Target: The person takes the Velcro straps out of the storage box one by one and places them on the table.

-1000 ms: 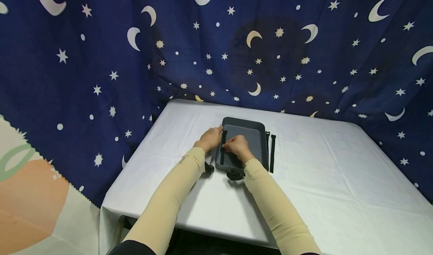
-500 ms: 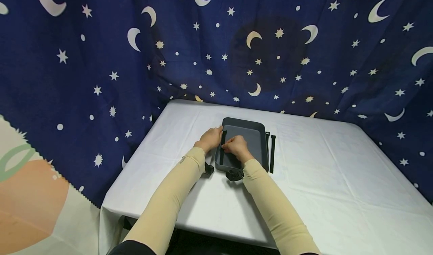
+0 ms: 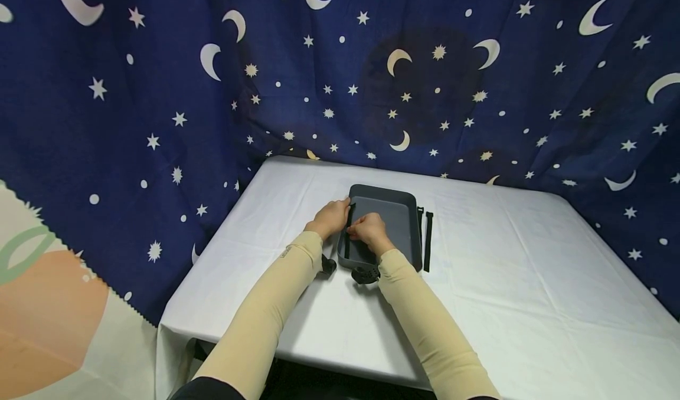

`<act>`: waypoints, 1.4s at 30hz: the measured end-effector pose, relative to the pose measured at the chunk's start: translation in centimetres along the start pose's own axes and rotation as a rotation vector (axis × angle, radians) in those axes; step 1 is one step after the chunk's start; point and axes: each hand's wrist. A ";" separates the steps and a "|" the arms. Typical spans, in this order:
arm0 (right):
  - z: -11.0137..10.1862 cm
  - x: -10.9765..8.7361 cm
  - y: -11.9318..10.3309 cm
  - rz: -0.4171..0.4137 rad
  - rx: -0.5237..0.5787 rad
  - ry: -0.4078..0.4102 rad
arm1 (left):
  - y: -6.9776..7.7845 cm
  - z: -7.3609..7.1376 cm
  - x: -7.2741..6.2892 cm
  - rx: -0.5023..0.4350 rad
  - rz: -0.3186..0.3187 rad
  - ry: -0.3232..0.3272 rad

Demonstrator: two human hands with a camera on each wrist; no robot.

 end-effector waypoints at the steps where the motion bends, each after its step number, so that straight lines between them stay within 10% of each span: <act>1: 0.0 0.0 0.0 0.001 -0.007 0.001 | 0.0 0.0 0.0 -0.001 0.000 0.000; 42: 0.6 -0.4 0.4 0.015 0.163 -0.005 | 0.3 -0.1 -0.3 -0.013 -0.020 -0.011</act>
Point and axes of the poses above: each hand's wrist, its own x-axis towards the middle knuckle, its own z-axis out of the palm, y = z × x, and after that the axes turned 8 degrees about x, right-handed
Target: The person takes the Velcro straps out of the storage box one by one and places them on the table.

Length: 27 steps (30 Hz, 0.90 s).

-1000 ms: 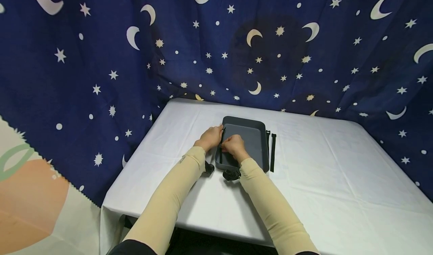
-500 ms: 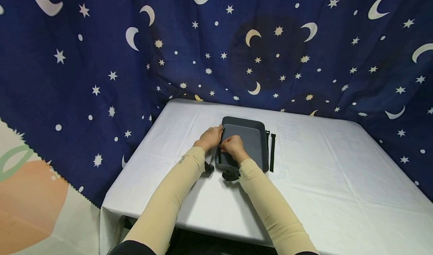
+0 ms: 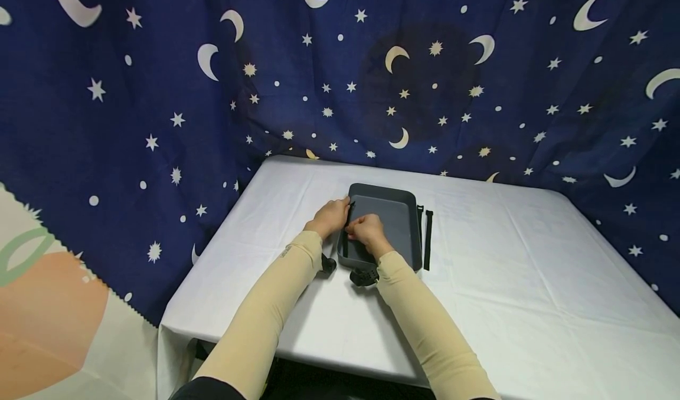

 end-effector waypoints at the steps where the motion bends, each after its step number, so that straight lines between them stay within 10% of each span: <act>1: 0.0 0.0 0.1 -0.002 0.001 0.000 | 0.0 0.0 0.0 -0.004 -0.001 -0.004; 27: -0.5 -0.1 0.8 -0.025 0.104 0.029 | 0.0 0.2 -0.2 0.006 0.016 0.028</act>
Point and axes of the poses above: each hand's wrist, its own x-axis towards the middle knuckle, its own z-axis out of the palm, y = z × x, and after that the axes turned 8 degrees about x, right-handed
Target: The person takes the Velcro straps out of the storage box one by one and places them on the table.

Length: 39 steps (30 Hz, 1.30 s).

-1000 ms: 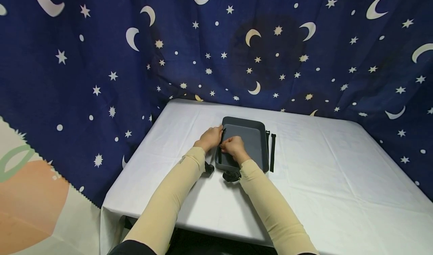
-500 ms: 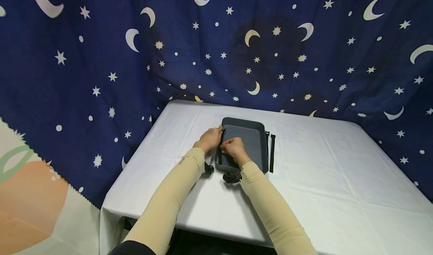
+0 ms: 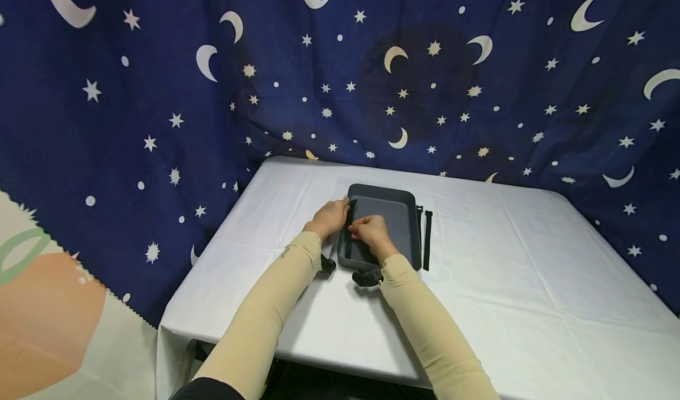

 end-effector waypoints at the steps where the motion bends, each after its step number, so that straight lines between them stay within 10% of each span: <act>1: 0.0 0.0 0.0 0.002 0.005 0.001 | 0.0 0.0 0.0 0.003 0.002 0.002; 39: -2.3 0.6 -0.6 -0.026 0.205 -0.021 | -0.1 0.0 0.1 -0.006 0.001 0.012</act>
Point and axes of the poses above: each hand's wrist, its own x-axis towards the middle knuckle, its own z-axis out of the palm, y = z × x, and after that the axes turned 8 degrees about x, right-handed
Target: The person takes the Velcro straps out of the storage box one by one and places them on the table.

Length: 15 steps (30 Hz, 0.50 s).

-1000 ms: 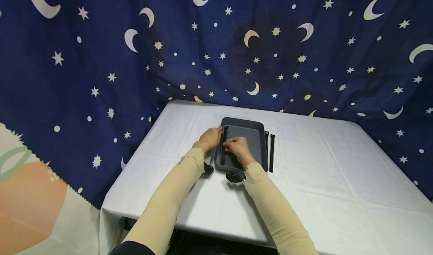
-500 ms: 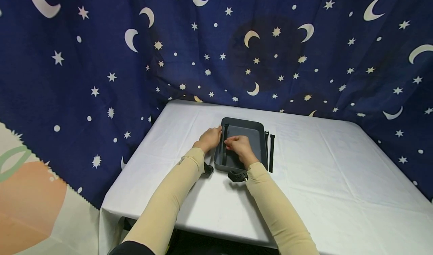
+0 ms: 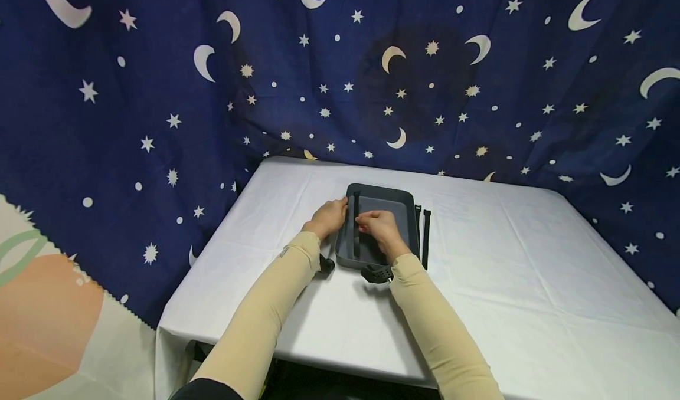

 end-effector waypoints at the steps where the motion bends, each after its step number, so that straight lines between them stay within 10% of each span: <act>1: -0.1 0.0 0.0 -0.004 0.000 0.004 | 0.0 0.0 0.0 -0.001 0.003 0.000; 15: -1.2 -0.3 -0.4 -0.017 0.000 0.026 | -0.2 0.1 0.1 -0.010 0.006 -0.014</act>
Point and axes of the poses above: each hand's wrist, its own x-axis towards the middle knuckle, its own z-axis out of the palm, y = z × x, and after that the axes turned 8 degrees about x, right-handed
